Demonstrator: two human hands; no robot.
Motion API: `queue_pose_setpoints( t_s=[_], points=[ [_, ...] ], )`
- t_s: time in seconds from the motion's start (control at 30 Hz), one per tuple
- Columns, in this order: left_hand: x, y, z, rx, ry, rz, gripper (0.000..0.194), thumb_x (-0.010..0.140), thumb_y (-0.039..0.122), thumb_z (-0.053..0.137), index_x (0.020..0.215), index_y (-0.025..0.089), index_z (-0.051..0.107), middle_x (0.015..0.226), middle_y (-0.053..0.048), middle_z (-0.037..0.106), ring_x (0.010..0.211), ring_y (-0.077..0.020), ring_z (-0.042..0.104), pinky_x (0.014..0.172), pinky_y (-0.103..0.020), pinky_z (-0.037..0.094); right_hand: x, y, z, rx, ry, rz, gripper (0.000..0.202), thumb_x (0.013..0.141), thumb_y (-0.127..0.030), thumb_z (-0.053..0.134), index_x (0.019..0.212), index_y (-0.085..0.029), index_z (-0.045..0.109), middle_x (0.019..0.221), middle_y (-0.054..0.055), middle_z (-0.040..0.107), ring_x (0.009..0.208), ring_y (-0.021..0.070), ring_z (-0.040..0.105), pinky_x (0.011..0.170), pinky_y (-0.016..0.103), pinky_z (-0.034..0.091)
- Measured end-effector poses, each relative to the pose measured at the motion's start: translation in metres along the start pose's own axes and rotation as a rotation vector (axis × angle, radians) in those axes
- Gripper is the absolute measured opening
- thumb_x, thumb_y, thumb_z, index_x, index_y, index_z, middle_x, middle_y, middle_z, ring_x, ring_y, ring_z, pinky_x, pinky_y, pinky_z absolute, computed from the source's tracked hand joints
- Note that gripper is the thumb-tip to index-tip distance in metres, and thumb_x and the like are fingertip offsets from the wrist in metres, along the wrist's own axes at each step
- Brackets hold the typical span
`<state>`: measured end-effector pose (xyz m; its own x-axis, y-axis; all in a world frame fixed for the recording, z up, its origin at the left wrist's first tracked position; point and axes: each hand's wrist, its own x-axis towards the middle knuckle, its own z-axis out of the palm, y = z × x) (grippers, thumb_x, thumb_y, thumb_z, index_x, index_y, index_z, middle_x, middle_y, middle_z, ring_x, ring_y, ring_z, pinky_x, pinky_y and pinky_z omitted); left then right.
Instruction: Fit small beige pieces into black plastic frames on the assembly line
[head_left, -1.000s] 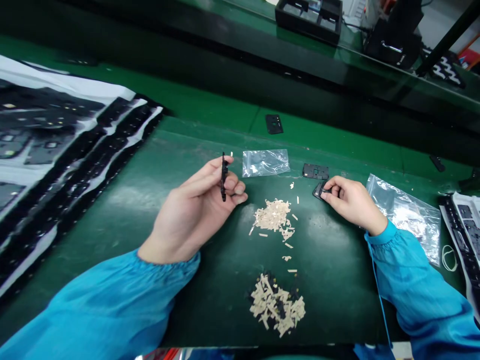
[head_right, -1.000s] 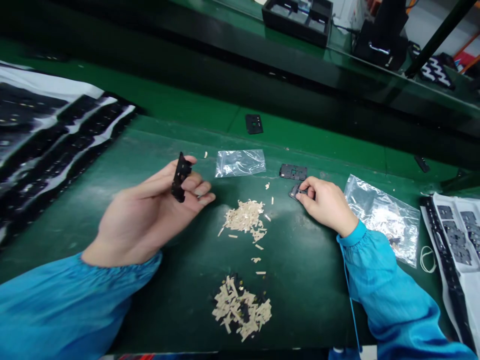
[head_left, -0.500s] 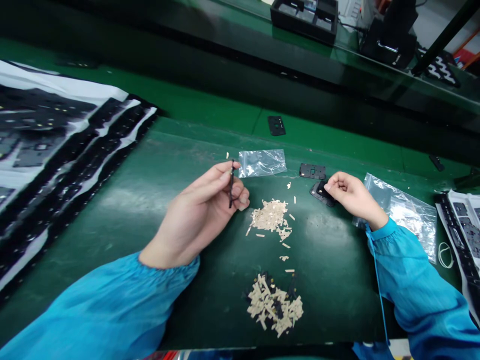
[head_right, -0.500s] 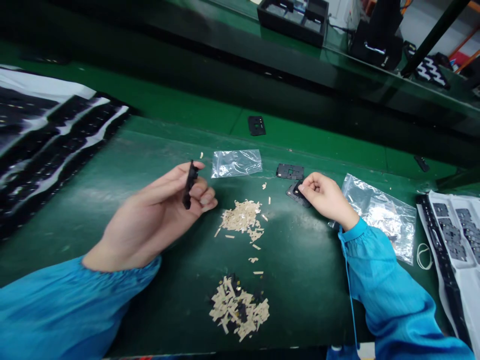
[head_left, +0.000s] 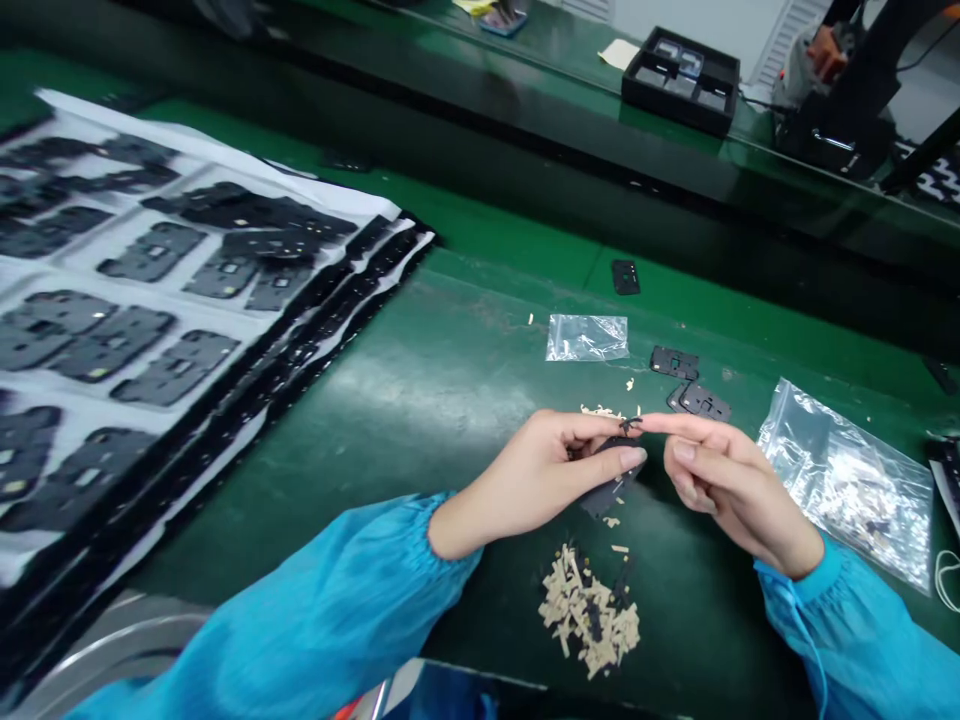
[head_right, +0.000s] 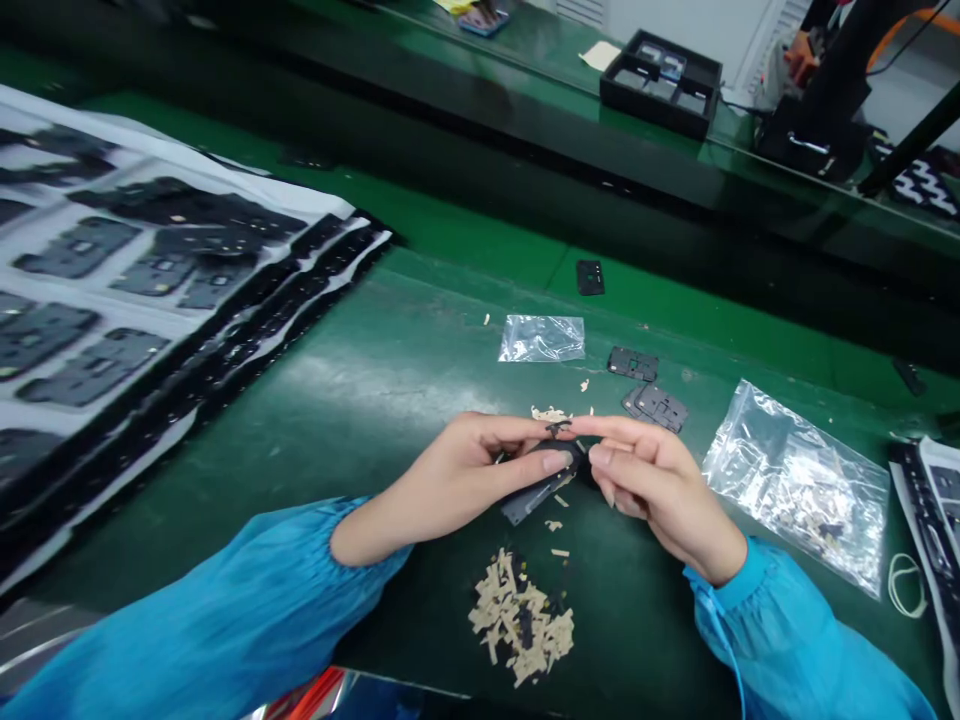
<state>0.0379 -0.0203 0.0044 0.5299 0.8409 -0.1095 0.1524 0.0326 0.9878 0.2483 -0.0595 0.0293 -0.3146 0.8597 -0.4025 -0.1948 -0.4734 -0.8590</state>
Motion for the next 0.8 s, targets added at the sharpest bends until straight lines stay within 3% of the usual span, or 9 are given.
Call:
queue_pose_setpoints(
  t_s=[0.17,0.27,0.4,0.5,0.67,0.8],
  points=[
    [0.000,0.002,-0.004,-0.043,0.028,0.024,0.021,0.093,0.035,0.067,0.088,0.020,0.082,0.079,-0.004,0.075,0.073,-0.0203,0.067,0.061,-0.030,0.054,-0.003,0.004,0.000,-0.171,-0.015,-0.102,0.031,0.093,-0.036,0.069,0.121,-0.023,0.072,0.064,-0.004,0.056,0.051,0.0104,0.036,0.047,0.025,0.024],
    [-0.001,0.003,-0.007,-0.015,0.000,0.022,0.022,0.094,0.034,0.065,0.090,0.021,0.082,0.081,-0.004,0.076,0.073,-0.0203,0.067,0.062,-0.029,0.054,-0.005,0.003,-0.002,-0.369,0.069,-0.188,0.031,0.091,-0.034,0.071,0.121,-0.024,0.071,0.068,-0.003,0.057,0.056,0.0124,0.045,0.051,0.026,0.033],
    [-0.003,0.005,-0.007,0.076,-0.164,0.022,0.025,0.097,0.033,0.059,0.094,0.021,0.081,0.075,-0.002,0.073,0.065,-0.0169,0.062,0.055,-0.026,0.047,-0.010,-0.001,-0.001,-0.772,0.187,-0.358,0.021,0.092,-0.032,0.071,0.112,-0.026,0.072,0.068,-0.004,0.055,0.057,0.0140,0.045,0.054,0.029,0.036],
    [-0.005,0.006,-0.005,0.179,-0.295,0.057,0.027,0.098,0.029,0.054,0.097,0.020,0.079,0.069,0.000,0.067,0.057,-0.0133,0.054,0.052,-0.024,0.040,-0.011,-0.004,0.003,-1.021,0.133,-0.481,0.011,0.093,-0.029,0.069,0.102,-0.024,0.071,0.071,-0.002,0.059,0.065,0.0167,0.055,0.063,0.033,0.042],
    [-0.007,0.006,-0.001,0.322,-0.370,0.121,0.035,0.100,0.025,0.050,0.071,0.017,0.066,0.057,0.004,0.049,0.051,-0.0100,0.043,0.050,-0.024,0.031,-0.011,-0.006,0.007,-1.218,0.046,-0.450,0.013,0.096,-0.028,0.061,0.088,-0.021,0.069,0.067,-0.001,0.059,0.066,0.0176,0.057,0.067,0.034,0.044],
    [-0.007,0.007,-0.001,0.358,-0.374,0.131,0.036,0.100,0.023,0.051,0.066,0.017,0.061,0.057,0.003,0.049,0.052,-0.0103,0.046,0.051,-0.024,0.032,-0.011,-0.007,0.008,-1.246,0.009,-0.426,0.016,0.095,-0.027,0.060,0.083,-0.022,0.069,0.064,-0.001,0.057,0.065,0.0177,0.056,0.065,0.033,0.043]
  ],
)
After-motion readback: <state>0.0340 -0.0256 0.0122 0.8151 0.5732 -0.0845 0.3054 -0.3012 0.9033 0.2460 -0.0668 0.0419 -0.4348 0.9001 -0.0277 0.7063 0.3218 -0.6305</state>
